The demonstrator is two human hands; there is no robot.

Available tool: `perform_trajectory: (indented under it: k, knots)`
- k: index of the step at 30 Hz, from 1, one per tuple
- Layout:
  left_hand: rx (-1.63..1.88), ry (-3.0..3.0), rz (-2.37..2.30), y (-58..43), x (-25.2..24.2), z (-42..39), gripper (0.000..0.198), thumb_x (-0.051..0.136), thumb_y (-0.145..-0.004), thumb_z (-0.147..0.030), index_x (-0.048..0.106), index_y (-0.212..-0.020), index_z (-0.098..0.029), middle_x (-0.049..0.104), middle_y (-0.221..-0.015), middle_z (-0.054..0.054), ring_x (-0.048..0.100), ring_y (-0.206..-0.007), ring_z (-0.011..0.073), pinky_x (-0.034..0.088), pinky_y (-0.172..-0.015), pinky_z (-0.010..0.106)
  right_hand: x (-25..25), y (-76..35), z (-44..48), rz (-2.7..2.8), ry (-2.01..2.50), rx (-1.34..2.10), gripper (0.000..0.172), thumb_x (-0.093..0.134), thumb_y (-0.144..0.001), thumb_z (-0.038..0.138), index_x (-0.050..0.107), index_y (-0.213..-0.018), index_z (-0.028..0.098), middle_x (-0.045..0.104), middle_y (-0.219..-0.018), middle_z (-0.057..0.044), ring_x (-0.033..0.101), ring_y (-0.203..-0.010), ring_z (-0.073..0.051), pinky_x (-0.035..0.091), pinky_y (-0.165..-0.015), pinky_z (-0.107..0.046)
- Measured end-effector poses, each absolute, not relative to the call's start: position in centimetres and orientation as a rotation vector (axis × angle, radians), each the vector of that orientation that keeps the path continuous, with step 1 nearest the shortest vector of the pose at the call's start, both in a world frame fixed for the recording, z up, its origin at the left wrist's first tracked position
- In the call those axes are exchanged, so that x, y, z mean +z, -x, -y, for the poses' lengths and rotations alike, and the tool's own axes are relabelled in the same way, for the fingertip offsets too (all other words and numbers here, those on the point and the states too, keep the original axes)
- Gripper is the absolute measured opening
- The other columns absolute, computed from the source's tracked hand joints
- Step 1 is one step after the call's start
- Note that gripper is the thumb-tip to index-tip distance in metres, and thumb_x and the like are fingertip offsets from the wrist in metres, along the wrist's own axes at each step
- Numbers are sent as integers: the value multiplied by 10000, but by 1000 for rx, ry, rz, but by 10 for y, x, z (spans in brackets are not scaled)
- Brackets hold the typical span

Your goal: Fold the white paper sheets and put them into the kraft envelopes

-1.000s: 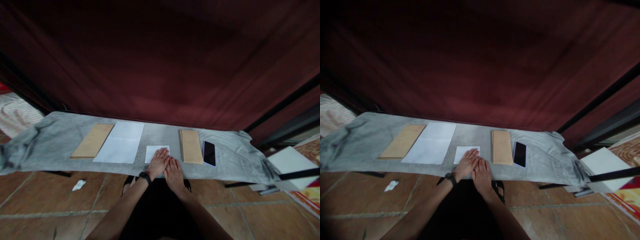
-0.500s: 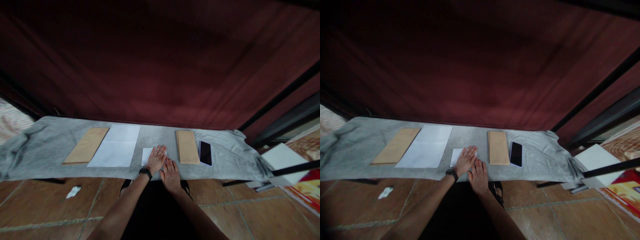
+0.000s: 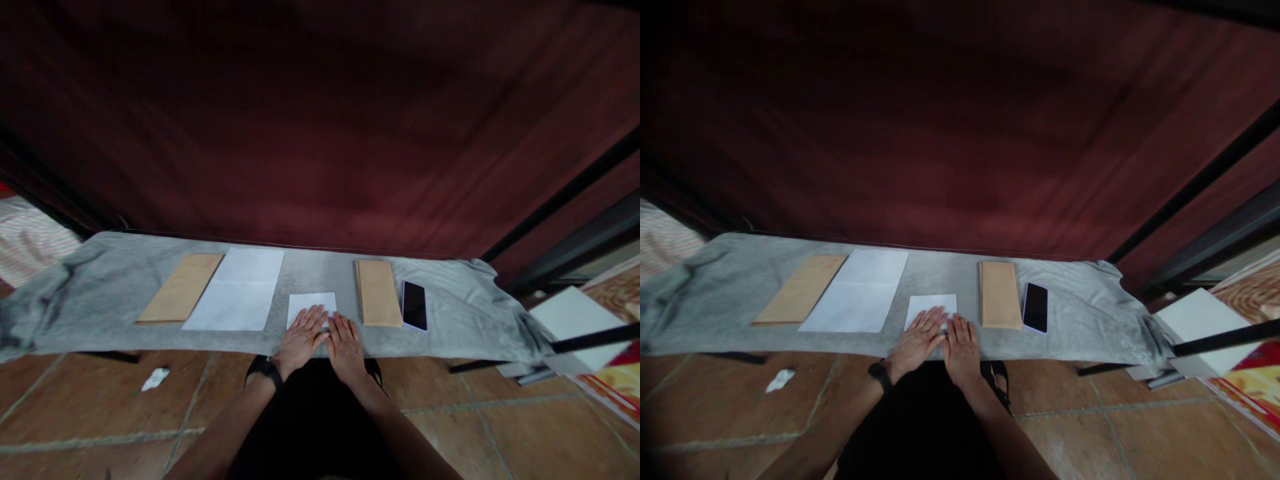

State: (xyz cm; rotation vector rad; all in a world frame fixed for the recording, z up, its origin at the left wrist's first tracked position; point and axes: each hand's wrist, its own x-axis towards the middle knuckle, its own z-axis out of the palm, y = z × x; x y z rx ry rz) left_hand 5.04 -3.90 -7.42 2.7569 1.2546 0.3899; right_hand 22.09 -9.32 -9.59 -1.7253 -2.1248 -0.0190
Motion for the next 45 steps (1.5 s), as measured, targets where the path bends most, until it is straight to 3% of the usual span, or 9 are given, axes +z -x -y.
perform_trajectory:
  k: [5,13,20,27,34,40,45]
  knots:
    - [410,-2743,-1345,-29,-75,52,578,372,-992,-507,375,-1505,-242,307,-1597,90,260,-1479,239,258,-1200,452,-86,-225,78,2111,1757,134,440,312,-1039,276,514,-1412,161,486,-1485,-83,421,-1385,-219,240,-1177,-437]
    - [408,-2667,-1460,-30,-76,49,538,320,-1013,-443,421,-1481,-197,336,-1581,111,277,-1472,249,278,-1194,451,-84,-232,38,2267,1773,141,458,353,-1035,324,410,-1485,263,343,-1570,-24,324,-1445,-226,204,-1194,-457]
    - [241,-2576,-1526,-55,-74,26,523,260,-1021,-377,422,-1476,-173,354,-1573,96,280,-1471,239,244,-1196,473,-86,-235,34,2255,1778,110,474,356,-1034,330,380,-1501,257,315,-1581,-39,295,-1458,-238,187,-1200,-475]
    - [279,-2511,-1837,-61,-78,10,575,266,-1011,-416,377,-1500,-134,316,-1584,133,235,-1483,296,186,-1196,517,-86,-237,35,2208,1742,129,458,375,-1025,329,442,-1468,234,372,-1558,-42,326,-1442,-232,191,-1203,-462]
    - [310,-2522,-1893,-57,-85,13,584,282,-1003,-418,352,-1515,-145,337,-1577,118,232,-1484,296,183,-1197,518,-84,-230,22,2182,1672,157,426,353,-1031,281,508,-1416,187,468,-1501,-69,380,-1411,-203,192,-1207,-445]
    - [288,-2528,-1874,-56,-84,13,578,288,-1002,-410,342,-1520,-158,331,-1581,115,229,-1486,287,201,-1191,513,-85,-211,10,2260,1747,150,476,365,-1031,325,407,-1487,194,327,-1577,-90,291,-1460,-247,183,-1197,-474]
    - [313,-2509,-1913,-55,-88,12,636,292,-996,-459,331,-1516,-94,316,-1578,172,251,-1479,293,222,-1189,481,-89,-215,13,2230,1846,165,541,332,-1035,390,321,-1528,168,266,-1598,-91,243,-1478,-243,130,-1208,-463]
